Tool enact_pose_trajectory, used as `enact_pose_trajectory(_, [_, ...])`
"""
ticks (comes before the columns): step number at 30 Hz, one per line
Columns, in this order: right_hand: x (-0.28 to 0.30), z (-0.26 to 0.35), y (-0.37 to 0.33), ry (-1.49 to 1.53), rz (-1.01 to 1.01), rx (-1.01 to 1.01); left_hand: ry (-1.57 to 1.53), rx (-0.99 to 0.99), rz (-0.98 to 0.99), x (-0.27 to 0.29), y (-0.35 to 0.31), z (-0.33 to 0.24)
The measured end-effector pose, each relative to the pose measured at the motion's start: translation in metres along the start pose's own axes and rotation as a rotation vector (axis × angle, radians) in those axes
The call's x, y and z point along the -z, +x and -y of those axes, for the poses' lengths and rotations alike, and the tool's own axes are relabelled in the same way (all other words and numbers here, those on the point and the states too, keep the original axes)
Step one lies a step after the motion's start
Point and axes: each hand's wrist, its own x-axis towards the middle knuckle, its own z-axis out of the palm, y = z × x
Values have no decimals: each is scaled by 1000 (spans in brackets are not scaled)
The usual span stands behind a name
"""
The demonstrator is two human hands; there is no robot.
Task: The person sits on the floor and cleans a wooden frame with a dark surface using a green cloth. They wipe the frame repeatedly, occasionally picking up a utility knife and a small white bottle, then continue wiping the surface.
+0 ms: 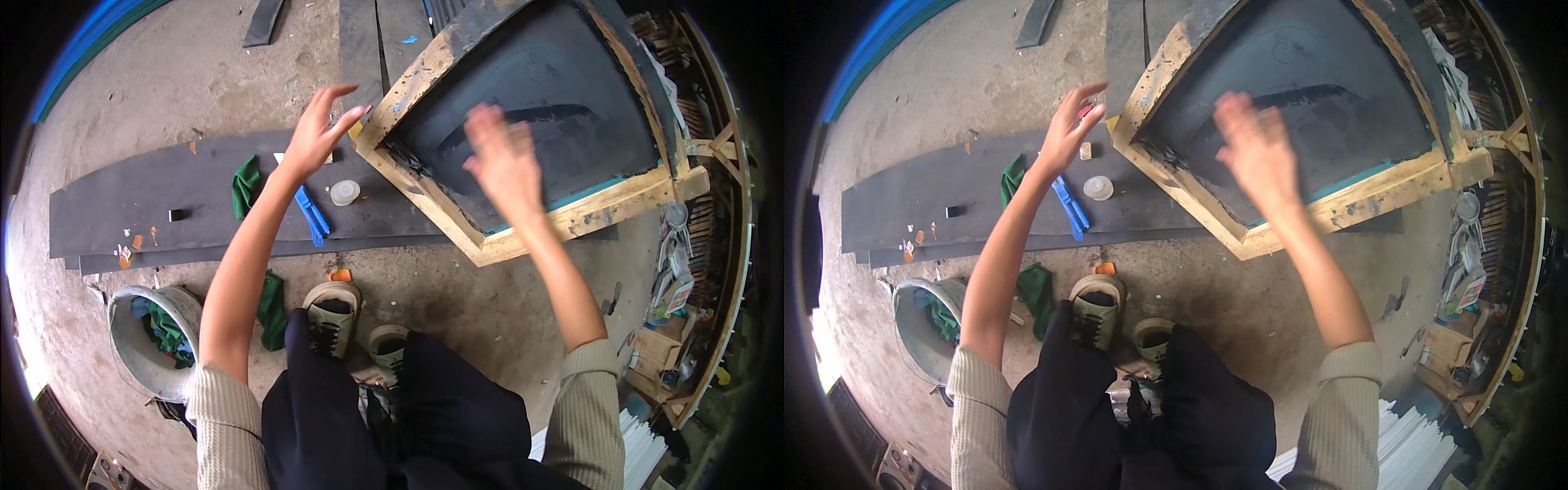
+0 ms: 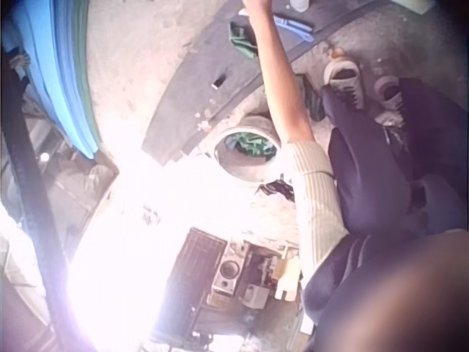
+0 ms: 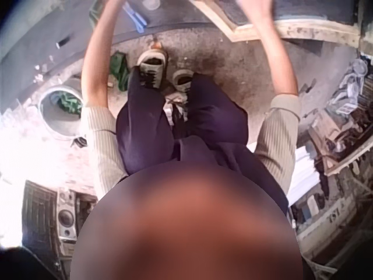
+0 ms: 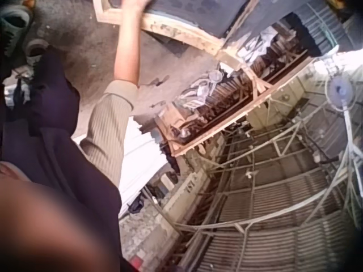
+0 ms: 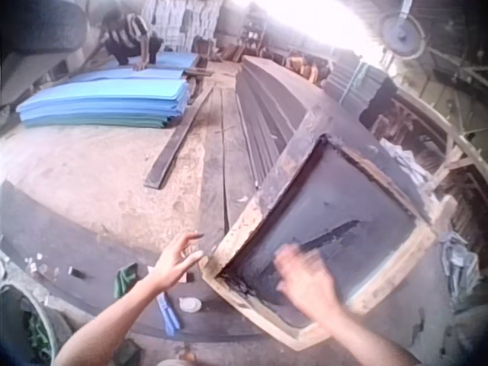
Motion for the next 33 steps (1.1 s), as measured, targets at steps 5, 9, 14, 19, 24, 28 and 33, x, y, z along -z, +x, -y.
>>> enact_pose_trajectory(5, [1,19,8,186,-18,-253,-292,183,103,-58,42,-4])
enact_pose_trajectory(9, [-28,40,-22,76,14,136,-298,219,45,-76,47,4])
enact_pose_trajectory(14, [3,11,-9,220,18,-468,-288,203,-43,-78,45,0])
enact_pose_trajectory(19, [-18,63,-48,-8,184,-117,-342,233,-19,-80,46,4])
enact_pose_trajectory(24, [7,-5,-16,118,24,-691,-286,229,-22,-77,44,1])
enact_pose_trajectory(28, [-10,58,-50,91,211,-57,-377,179,-40,-87,47,11])
enact_pose_trajectory(33, [18,-20,-6,-7,8,-624,-387,170,-111,-82,41,17])
